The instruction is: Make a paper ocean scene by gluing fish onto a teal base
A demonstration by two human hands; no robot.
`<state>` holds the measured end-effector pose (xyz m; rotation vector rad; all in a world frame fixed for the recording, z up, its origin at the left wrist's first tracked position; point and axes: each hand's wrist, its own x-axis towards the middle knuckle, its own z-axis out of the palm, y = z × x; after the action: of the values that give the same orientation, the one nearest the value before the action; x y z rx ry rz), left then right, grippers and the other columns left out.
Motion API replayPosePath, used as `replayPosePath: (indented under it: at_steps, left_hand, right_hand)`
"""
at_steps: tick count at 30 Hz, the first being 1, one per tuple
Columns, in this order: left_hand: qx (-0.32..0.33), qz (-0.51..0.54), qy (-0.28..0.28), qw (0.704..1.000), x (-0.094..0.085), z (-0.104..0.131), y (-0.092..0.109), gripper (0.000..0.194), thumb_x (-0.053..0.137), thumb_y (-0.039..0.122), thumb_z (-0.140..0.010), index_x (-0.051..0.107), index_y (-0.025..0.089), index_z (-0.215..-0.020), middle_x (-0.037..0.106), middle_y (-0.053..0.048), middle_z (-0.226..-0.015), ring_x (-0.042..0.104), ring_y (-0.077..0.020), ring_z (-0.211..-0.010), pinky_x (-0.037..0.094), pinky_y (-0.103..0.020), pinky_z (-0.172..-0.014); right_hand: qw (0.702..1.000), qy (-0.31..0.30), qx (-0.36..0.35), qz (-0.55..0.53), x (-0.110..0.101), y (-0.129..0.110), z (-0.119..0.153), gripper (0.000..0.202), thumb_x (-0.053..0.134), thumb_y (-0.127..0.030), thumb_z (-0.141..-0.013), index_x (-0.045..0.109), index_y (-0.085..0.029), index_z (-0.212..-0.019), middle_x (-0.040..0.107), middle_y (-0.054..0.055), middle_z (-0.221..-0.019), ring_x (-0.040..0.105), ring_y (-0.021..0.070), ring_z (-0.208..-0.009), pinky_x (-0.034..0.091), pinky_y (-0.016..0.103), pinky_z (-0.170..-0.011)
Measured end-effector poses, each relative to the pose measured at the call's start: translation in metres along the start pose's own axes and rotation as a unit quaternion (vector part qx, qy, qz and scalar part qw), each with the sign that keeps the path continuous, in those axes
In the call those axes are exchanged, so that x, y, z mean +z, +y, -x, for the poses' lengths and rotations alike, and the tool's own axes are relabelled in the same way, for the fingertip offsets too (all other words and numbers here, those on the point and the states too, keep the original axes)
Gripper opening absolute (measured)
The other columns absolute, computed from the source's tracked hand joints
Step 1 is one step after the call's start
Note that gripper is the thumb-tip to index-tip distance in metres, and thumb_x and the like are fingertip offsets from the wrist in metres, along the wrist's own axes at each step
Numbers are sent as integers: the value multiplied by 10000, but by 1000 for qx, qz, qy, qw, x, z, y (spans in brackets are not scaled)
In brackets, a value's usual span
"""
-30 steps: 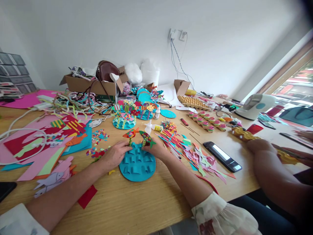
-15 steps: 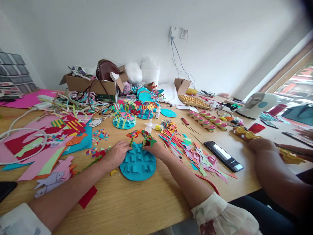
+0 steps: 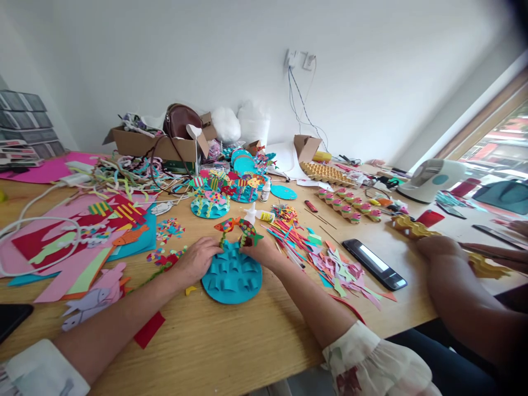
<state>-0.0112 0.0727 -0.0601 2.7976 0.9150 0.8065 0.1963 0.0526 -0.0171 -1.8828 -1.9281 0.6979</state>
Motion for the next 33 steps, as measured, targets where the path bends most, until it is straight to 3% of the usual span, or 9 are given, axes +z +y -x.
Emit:
replayPosePath:
  at_steps: [11,20,23,27,30,33]
  left_hand:
    - [-1,-1,-4,1000,-4,1,4,422,398,7,-732,704,184,-962,675,-90,-998,575,-207,-994,487,-379,-883]
    - [9,-8,6,1000,2,1,-2,391,408,31,-768,710,187,-960,681,-92,-989,589,-205,-978,490,-371,-868]
    - [10,-13,9,1000,3,2,-4,404,401,22,-759,707,179,-970,679,-95,-1002,586,-208,-992,488,-371,-875]
    - [14,-15,-1,1000,2,3,-4,387,408,34,-763,703,160,-980,676,-106,-1017,585,-221,-995,489,-372,-872]
    - [9,-9,0,1000,0,3,-3,396,402,24,-758,707,172,-964,677,-93,-1015,587,-213,-993,488,-359,-876]
    - [2,-11,-2,1000,0,2,-2,412,399,6,-743,708,171,-960,676,-91,-1021,588,-212,-999,486,-355,-882]
  right_hand:
    - [999,27,-19,22,-3,6,13,143,619,-179,-710,609,-175,-853,636,8,-788,547,126,-687,369,206,-558]
    - [995,22,1,100,-39,6,30,111,562,-212,-763,633,-173,-840,647,6,-765,570,125,-690,366,202,-558]
    - [989,-6,27,148,-58,12,32,108,542,-199,-773,643,-169,-797,641,-1,-669,570,115,-623,368,202,-547]
    - [966,-64,61,241,-77,19,45,104,612,-189,-695,641,-168,-598,615,22,-554,580,156,-592,366,237,-535]
    - [944,-105,79,304,-78,24,59,109,642,-171,-644,644,-162,-535,634,61,-557,607,195,-625,380,256,-543]
    - [925,-133,82,346,-73,32,70,104,600,-106,-643,694,-145,-619,690,112,-689,637,219,-706,397,258,-559]
